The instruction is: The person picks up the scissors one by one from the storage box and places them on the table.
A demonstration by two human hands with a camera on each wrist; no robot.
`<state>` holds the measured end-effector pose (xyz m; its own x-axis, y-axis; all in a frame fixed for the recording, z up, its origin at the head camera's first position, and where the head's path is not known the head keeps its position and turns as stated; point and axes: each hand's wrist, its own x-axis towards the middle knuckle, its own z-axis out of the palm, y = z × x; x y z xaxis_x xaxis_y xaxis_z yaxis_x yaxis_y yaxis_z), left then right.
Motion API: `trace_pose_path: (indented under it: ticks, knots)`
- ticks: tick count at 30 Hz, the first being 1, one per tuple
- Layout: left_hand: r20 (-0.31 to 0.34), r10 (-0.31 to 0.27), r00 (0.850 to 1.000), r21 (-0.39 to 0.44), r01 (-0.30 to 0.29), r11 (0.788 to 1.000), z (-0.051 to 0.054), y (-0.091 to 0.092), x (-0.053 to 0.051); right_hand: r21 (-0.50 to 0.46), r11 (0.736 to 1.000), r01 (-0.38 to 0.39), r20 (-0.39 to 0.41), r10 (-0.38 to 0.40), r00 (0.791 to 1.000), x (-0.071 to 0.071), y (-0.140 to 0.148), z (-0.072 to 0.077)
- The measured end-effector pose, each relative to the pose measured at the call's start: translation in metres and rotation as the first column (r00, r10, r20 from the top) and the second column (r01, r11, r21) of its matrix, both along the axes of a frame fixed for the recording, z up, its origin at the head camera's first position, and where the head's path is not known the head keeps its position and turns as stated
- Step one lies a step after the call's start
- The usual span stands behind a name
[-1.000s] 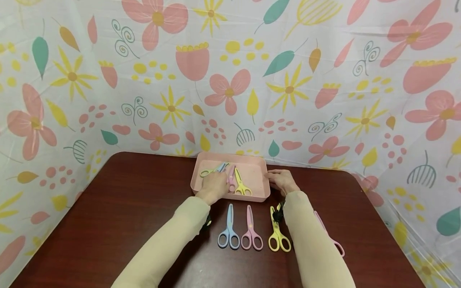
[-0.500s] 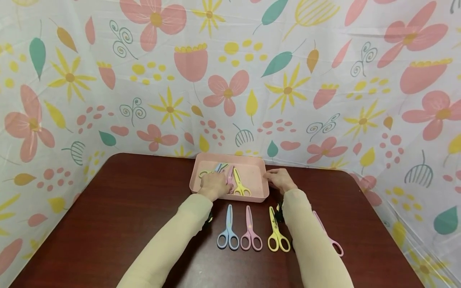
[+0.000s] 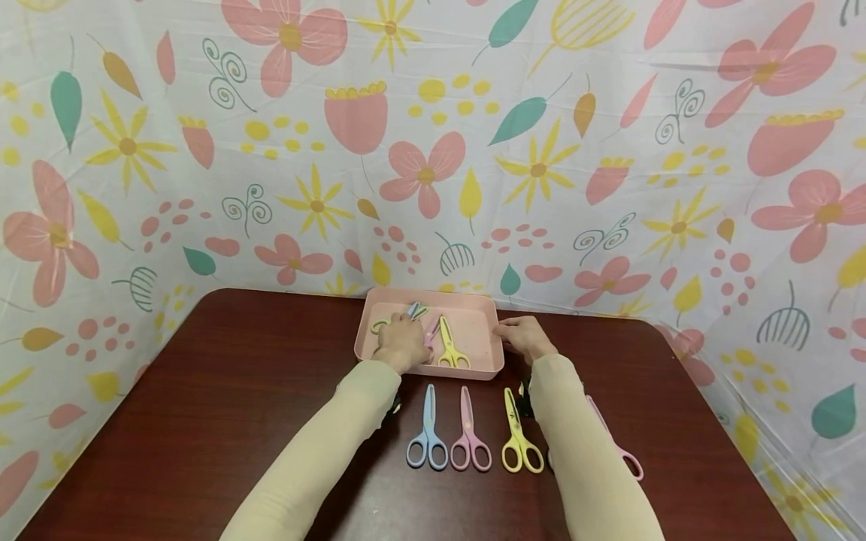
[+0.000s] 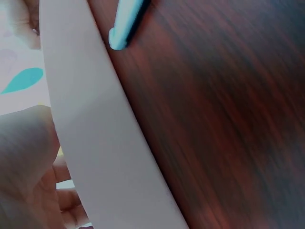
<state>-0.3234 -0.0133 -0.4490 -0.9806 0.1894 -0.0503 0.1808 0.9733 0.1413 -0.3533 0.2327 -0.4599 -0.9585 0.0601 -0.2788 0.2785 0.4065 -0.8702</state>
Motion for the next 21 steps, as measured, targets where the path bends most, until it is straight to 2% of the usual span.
trace_pose_path:
  ticks: [5,10,21]
  knots:
    - [-0.043,0.003,0.999,-0.015,-0.004,1.0,0.0,0.001,0.001,0.003,1.0,-0.004,-0.003,0.004,1.0,0.002,0.0,0.002]
    - [-0.041,0.009,0.999,0.009,-0.009,1.0,0.003,0.0,0.002,0.038,0.999,-0.009,-0.007,0.009,1.0,0.003,0.0,0.003]
    - [0.031,0.019,0.999,0.029,-0.02,0.999,0.027,-0.012,0.009,0.015,1.0,-0.006,0.022,0.006,1.0,0.001,0.001,0.004]
